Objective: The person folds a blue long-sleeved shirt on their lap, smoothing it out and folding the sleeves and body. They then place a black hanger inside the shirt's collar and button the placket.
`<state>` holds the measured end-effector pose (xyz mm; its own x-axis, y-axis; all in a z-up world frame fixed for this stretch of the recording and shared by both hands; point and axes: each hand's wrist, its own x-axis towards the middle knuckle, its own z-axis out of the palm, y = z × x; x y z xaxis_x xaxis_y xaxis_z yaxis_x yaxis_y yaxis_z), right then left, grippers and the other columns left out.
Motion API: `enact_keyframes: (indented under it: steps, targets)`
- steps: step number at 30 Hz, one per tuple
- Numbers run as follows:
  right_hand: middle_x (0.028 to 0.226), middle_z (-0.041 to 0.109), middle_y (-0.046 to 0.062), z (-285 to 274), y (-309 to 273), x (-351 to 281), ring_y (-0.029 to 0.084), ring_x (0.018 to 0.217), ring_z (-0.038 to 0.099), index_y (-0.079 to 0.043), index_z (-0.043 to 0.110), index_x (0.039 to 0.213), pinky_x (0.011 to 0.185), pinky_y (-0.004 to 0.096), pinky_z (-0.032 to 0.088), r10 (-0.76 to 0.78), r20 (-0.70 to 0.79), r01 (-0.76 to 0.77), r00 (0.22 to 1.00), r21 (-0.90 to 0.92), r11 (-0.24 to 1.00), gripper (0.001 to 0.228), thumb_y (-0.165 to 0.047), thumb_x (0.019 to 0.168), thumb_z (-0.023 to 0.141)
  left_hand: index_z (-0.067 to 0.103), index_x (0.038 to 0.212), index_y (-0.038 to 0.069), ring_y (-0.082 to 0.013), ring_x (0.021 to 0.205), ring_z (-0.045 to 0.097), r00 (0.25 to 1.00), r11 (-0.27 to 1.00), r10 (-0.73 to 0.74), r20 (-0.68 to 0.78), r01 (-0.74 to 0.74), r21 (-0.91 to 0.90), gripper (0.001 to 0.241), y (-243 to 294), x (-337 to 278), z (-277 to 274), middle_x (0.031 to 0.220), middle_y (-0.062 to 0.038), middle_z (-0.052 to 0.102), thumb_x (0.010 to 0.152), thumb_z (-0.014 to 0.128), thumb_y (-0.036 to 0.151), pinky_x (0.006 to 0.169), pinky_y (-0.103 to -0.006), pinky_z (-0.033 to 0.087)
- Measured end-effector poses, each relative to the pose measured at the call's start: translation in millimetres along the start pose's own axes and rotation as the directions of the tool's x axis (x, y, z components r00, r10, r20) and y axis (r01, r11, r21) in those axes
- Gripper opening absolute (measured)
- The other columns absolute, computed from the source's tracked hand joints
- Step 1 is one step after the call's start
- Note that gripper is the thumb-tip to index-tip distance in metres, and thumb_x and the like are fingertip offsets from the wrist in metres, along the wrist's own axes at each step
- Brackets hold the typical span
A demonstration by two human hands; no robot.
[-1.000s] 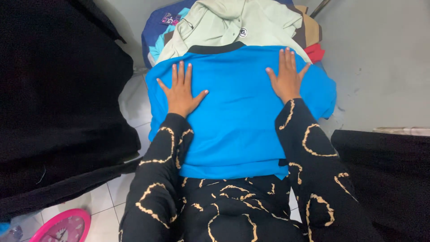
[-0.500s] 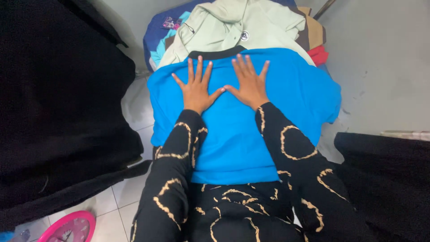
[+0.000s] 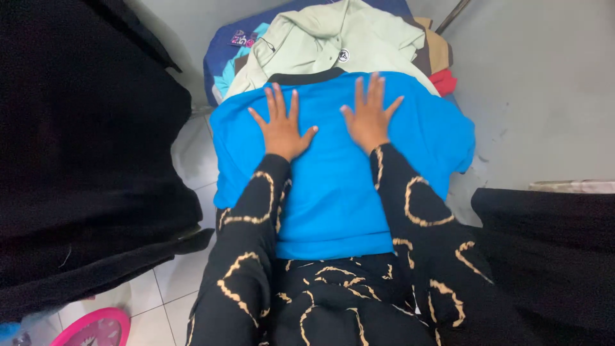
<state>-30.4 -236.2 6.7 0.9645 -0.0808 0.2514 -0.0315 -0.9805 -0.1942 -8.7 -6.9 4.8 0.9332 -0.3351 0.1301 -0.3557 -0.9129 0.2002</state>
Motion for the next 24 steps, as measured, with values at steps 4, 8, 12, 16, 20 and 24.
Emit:
enact_keyframes:
  steps: [4, 8, 12, 16, 20, 24]
  targets:
    - [0.165, 0.024, 0.026, 10, -49, -59, 0.042, 0.153, 0.022, -0.008, 0.037, 0.158, 0.103, 0.088, 0.0, -0.165, 0.01, 0.165, 0.986, 0.033, 0.986, 0.067, -0.037, 0.101, 0.058, 0.029, 0.162, 0.016, -0.0373, 0.157, 0.0, 0.997, 0.996, 0.077, -0.003, -0.077, -0.045, 0.083, 19, -52, 7, 0.17, -0.02, 0.009, 0.096, 0.048, 0.063, 0.114, -0.0788, -0.004]
    - [0.166, 0.026, 0.021, -2, -39, -101, 0.037, 0.152, 0.027, -0.012, 0.035, 0.159, 0.108, 0.083, 0.005, -0.165, 0.084, 0.157, 0.983, 0.091, 0.983, 0.071, -0.046, 0.1, 0.055, 0.035, 0.159, 0.017, -0.0403, 0.156, 0.015, 0.998, 0.995, 0.047, -0.039, -0.051, -0.091, 0.087, 2, -101, 0, 0.167, -0.023, 0.022, 0.09, 0.053, 0.067, 0.115, -0.0754, 0.003]
    - [0.163, 0.035, 0.022, -24, 16, -119, 0.037, 0.15, 0.033, -0.006, 0.04, 0.157, 0.109, 0.081, 0.006, -0.043, 0.017, 0.043, 0.999, -0.012, 0.999, 0.075, -0.052, 0.1, 0.057, 0.037, 0.159, 0.02, -0.0395, 0.154, 0.019, 0.999, 0.993, -0.02, -0.031, 0.016, -0.114, 0.085, -25, -132, -22, 0.167, -0.019, 0.024, 0.091, 0.056, 0.067, 0.112, -0.0761, 0.012]
    - [0.163, 0.033, 0.025, -28, 68, -127, 0.039, 0.151, 0.031, -0.003, 0.038, 0.157, 0.113, 0.078, 0.004, 0.083, 0.006, -0.083, 0.997, -0.03, 0.996, 0.075, -0.052, 0.102, 0.051, 0.039, 0.158, 0.022, -0.0453, 0.153, 0.019, 0.994, 0.977, -0.104, -0.042, 0.094, -0.191, 0.085, -35, -144, -12, 0.168, -0.019, 0.022, 0.088, 0.061, 0.066, 0.112, -0.0738, 0.021]
    - [0.162, 0.031, 0.029, -29, 25, -120, 0.041, 0.151, 0.028, 0.0, 0.039, 0.156, 0.111, 0.079, 0.001, 0.107, 0.028, -0.106, 0.994, -0.028, 0.994, 0.074, -0.048, 0.102, 0.054, 0.043, 0.155, 0.013, -0.0524, 0.151, 0.016, 0.993, 0.992, -0.045, -0.107, 0.032, -0.124, 0.081, -2, -138, -17, 0.165, -0.026, 0.025, 0.091, 0.06, 0.058, 0.112, -0.0778, 0.008]
    - [0.163, 0.033, 0.021, -15, -58, -130, 0.036, 0.151, 0.028, -0.006, 0.043, 0.155, 0.113, 0.076, 0.009, -0.121, 0.034, 0.12, 0.992, 0.015, 0.993, 0.069, -0.041, 0.098, 0.061, 0.043, 0.154, 0.011, -0.0492, 0.151, 0.024, 0.98, 0.96, 0.164, -0.11, -0.184, -0.209, 0.071, 43, -137, 7, 0.162, -0.025, 0.032, 0.095, 0.056, 0.048, 0.115, -0.0734, 0.017]
